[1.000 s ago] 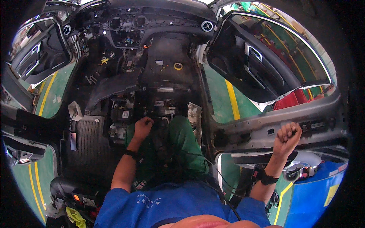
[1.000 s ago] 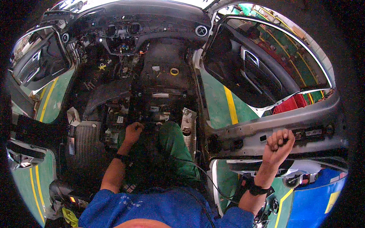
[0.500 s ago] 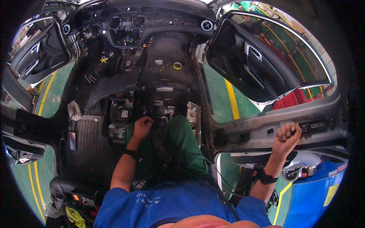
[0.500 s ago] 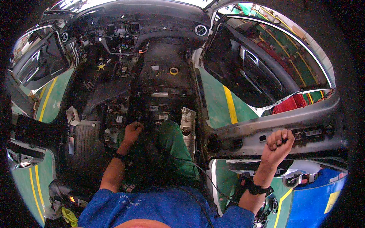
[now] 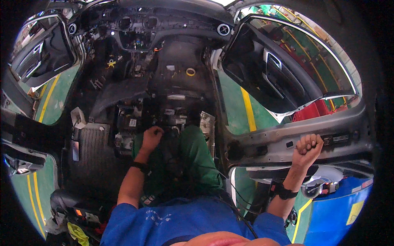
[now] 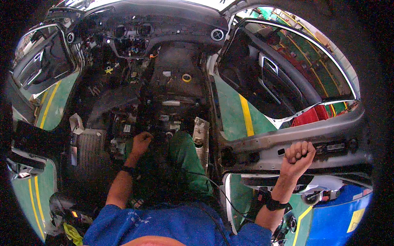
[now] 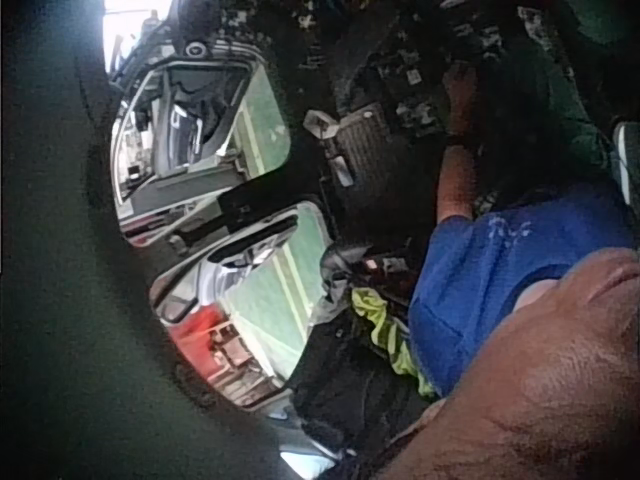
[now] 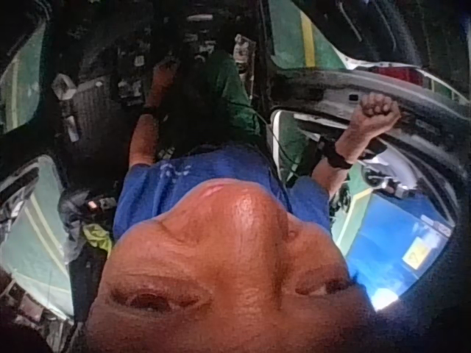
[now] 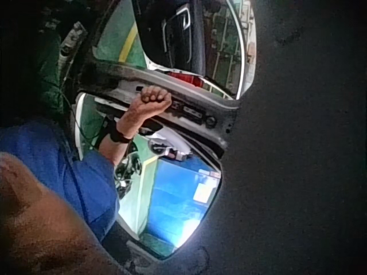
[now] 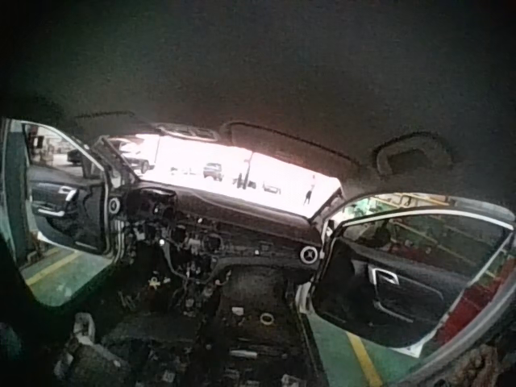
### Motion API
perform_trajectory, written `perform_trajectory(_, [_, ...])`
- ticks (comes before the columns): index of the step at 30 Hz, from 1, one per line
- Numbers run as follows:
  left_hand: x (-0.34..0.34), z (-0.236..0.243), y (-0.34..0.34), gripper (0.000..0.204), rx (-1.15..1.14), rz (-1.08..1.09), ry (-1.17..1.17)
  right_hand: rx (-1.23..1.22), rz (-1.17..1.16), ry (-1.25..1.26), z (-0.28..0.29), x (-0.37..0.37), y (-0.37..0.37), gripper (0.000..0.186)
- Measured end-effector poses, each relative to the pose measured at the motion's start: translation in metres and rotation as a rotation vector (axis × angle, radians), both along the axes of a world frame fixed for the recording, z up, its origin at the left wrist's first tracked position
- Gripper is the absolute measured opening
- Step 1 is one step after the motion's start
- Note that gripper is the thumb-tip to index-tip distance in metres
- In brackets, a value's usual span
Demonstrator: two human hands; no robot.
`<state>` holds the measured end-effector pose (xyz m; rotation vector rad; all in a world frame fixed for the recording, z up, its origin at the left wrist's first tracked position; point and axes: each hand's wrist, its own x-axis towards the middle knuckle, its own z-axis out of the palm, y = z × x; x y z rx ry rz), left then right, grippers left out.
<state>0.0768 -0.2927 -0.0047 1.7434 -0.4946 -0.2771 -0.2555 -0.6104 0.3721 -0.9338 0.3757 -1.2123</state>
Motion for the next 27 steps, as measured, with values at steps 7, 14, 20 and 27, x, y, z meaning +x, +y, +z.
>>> perform_trajectory(7, [0.002, 0.0, 0.004, 0.013, 0.021, 0.001, -0.018, -0.046, 0.065, -0.03, -0.004, -0.001, -0.003, 0.034])
perform_trajectory(14, [0.001, 0.009, 0.001, 0.012, 0.027, 0.019, -0.196, -0.099, 0.178, -0.131, -0.013, -0.002, -0.01, 0.034])
perform_trajectory(20, [0.005, 0.004, 0.002, 0.022, 0.22, -0.016, -0.127, -0.104, 0.311, -0.106, -0.01, -0.01, -0.015, 0.036])
perform_trajectory(27, [0.01, 0.02, 0.028, 0.025, 0.129, -0.056, 0.04, -0.159, 0.386, -0.106, -0.013, -0.01, -0.017, 0.04])
